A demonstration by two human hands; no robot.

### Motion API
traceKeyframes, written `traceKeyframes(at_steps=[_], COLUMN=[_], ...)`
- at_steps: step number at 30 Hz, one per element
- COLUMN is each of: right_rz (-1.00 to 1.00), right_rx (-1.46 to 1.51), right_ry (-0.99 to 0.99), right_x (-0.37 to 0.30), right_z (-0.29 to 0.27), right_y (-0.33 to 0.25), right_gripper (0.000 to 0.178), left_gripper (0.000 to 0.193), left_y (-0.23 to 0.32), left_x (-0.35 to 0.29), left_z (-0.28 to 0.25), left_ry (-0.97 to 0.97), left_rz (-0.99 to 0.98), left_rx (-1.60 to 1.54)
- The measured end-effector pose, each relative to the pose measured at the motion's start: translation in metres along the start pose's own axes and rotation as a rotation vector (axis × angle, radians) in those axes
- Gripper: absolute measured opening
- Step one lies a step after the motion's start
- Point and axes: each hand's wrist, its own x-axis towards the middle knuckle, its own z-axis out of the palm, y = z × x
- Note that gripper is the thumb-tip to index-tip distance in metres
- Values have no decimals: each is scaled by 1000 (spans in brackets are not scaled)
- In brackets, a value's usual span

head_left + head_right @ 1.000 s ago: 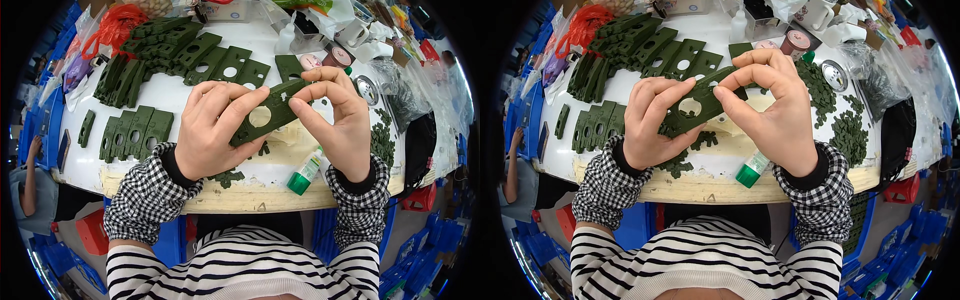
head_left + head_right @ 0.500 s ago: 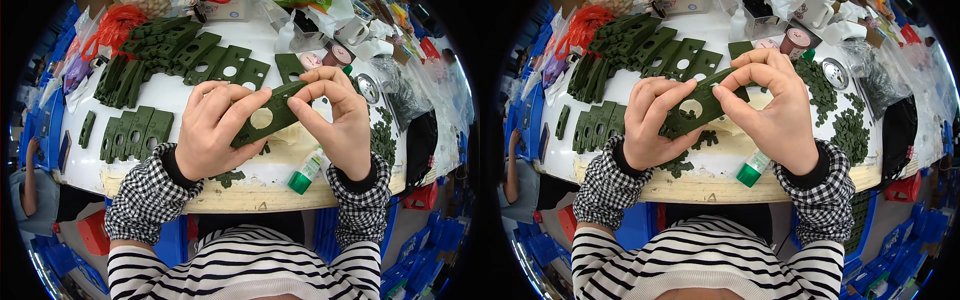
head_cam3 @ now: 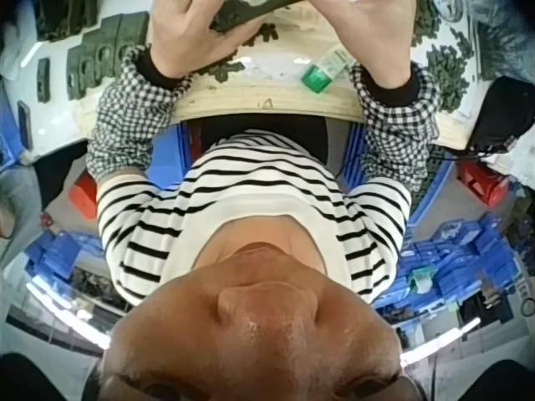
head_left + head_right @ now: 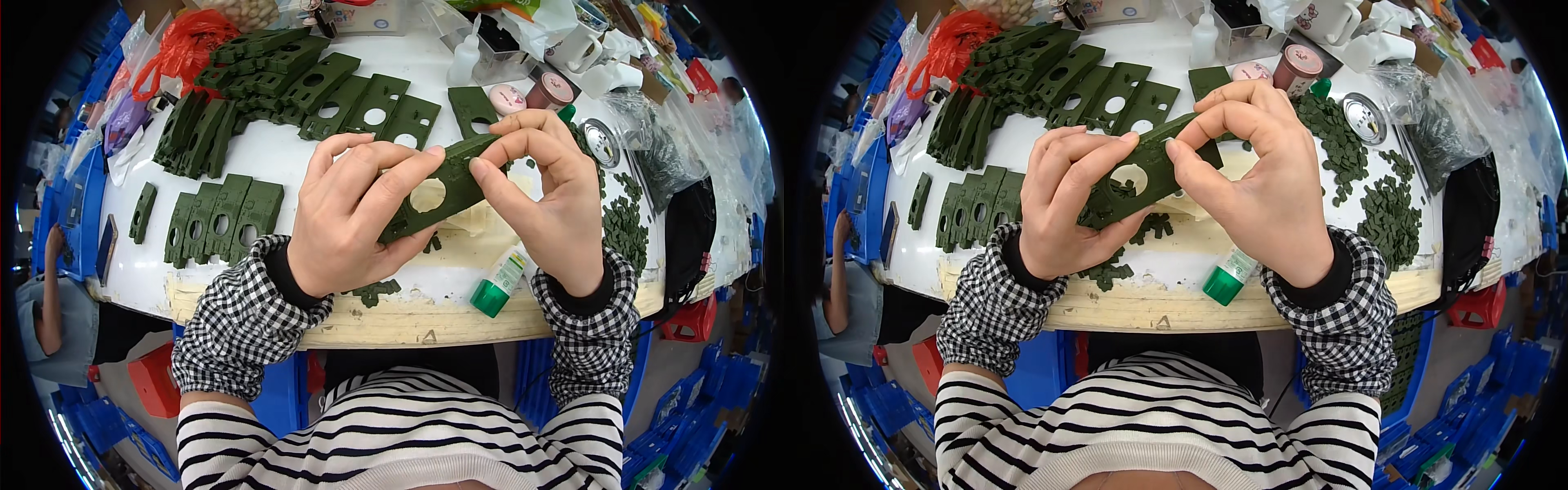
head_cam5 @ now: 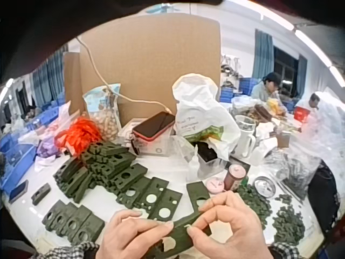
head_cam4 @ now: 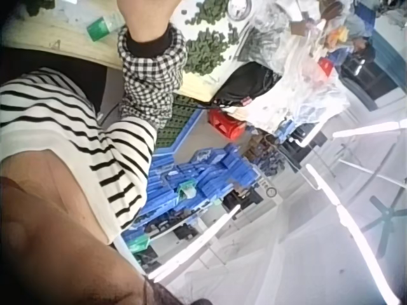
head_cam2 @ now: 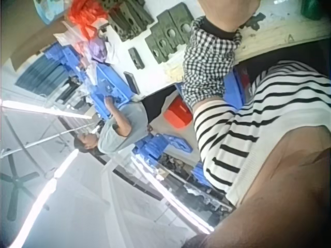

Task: Assembling plastic toy tanks by applying glue and joining parts at a workstation.

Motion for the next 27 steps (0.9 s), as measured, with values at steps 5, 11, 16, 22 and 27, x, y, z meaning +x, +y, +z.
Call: traceKeyframes(at_steps=[5, 11, 16, 22, 27], right_rz=[-2, 26, 21, -12, -16], right_rx=[7, 53, 38, 19, 72], right_ry=[-8, -9, -3, -1, -7], right_x=[0, 0, 0, -1, -1], right_z=[0, 1, 2, 3, 2], right_y=[0, 1, 1, 2, 4], right_gripper=[11, 11, 11, 11, 12], left_gripper=[62, 63, 63, 62, 61], left_y=[0, 0, 0, 0, 0], left_x=[0, 0, 0, -1, -1], left_z=[0, 0, 0, 1, 0], left_ry=[-5, -15, -4, -2, -3], left_rz=[-4, -10, -6, -3, 3], left_rx=[-3, -10, -13, -24, -29])
